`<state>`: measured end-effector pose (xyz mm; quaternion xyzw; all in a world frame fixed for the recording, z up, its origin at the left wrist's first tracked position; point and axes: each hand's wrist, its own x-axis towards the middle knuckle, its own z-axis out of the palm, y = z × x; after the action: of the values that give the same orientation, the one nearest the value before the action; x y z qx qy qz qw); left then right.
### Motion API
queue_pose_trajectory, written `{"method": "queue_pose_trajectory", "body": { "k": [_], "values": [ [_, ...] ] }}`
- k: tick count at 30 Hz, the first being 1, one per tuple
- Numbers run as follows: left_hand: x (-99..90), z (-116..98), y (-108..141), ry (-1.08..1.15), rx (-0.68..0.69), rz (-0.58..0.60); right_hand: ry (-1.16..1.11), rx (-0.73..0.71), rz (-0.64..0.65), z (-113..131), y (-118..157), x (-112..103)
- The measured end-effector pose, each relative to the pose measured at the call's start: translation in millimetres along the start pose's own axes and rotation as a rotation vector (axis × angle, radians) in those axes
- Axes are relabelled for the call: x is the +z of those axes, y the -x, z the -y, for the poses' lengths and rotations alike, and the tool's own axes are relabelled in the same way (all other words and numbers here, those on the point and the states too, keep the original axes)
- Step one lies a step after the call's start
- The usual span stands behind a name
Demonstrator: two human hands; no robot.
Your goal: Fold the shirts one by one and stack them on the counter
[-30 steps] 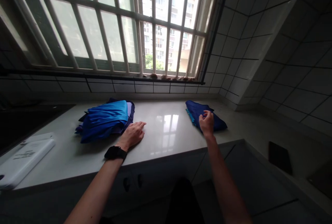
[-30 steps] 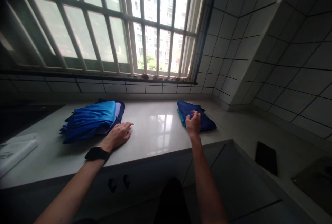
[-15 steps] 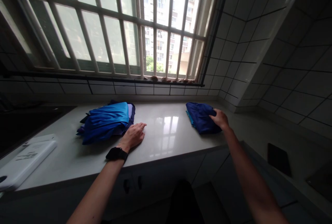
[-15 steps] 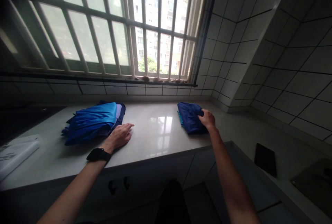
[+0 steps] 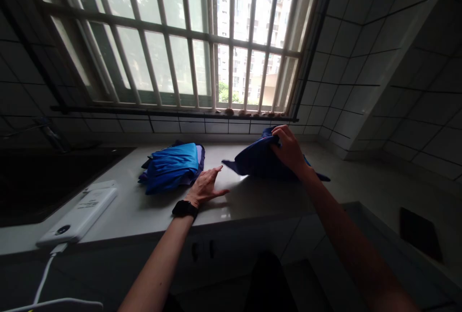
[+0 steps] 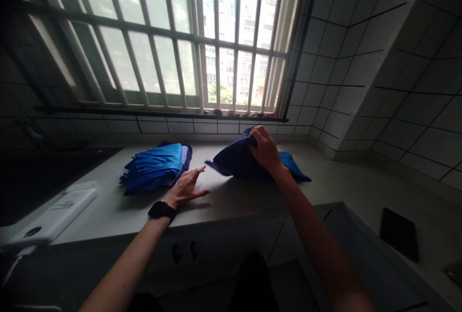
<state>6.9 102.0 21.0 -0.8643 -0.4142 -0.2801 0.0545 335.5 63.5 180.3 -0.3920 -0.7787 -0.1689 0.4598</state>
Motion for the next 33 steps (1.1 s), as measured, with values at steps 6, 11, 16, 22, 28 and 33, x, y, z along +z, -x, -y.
{"method": "queue_pose_trajectory", "body": {
  "k": [6,11,16,22,28,33],
  "values": [
    [-6.1,-8,-2,0.002,-0.016,-0.002,-0.099,0.055,0.278,18,10,30],
    [-7.5,-10,-2,-0.041,0.039,0.063,-0.034,0.020,0.583,38,-3,40],
    [-7.5,-11,-1,-0.047,0.009,0.036,-0.007,0.040,0.223,57,-2,46],
    [-6.9,-11,-1,-0.030,0.006,0.012,-0.047,0.147,0.052,50,11,54],
    [-5.6,-10,0,0.024,-0.039,-0.008,-0.043,0.209,0.259,38,28,61],
    [-8.3,-12,-1,0.019,-0.017,0.050,-0.170,0.143,0.585,23,60,74]
  ]
}}
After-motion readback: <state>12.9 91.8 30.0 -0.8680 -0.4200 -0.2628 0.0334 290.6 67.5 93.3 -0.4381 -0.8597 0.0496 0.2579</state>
